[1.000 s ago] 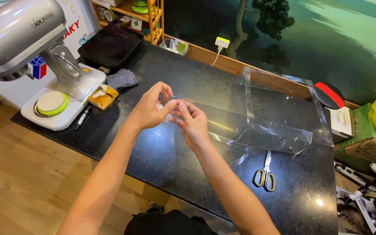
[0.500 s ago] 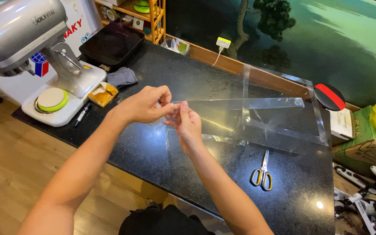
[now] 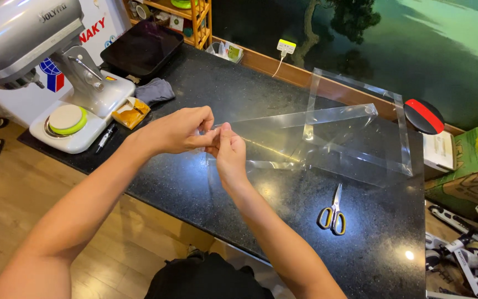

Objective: The user is unfolding large plastic sheets and preparing a clear box frame, likely for cake packaging.

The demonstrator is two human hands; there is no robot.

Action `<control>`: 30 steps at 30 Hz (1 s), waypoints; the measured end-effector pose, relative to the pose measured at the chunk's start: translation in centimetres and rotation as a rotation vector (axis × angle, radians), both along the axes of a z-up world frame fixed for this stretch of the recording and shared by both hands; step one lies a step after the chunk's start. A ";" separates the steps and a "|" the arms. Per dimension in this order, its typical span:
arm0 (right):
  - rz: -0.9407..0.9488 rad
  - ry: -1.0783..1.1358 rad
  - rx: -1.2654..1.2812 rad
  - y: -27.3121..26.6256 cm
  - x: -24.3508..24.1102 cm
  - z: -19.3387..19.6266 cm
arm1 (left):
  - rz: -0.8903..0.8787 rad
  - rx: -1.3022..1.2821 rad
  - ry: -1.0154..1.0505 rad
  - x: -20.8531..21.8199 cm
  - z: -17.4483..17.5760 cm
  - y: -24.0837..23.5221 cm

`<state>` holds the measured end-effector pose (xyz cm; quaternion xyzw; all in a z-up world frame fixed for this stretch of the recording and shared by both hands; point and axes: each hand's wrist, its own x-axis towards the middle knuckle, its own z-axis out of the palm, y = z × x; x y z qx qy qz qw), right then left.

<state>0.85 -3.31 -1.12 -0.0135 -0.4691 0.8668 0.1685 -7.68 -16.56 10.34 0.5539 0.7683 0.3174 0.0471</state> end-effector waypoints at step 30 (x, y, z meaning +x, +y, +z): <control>-0.117 -0.101 -0.041 -0.7 1.2 2.5 | 0.596 0.006 -0.306 1.9 -1.6 0.2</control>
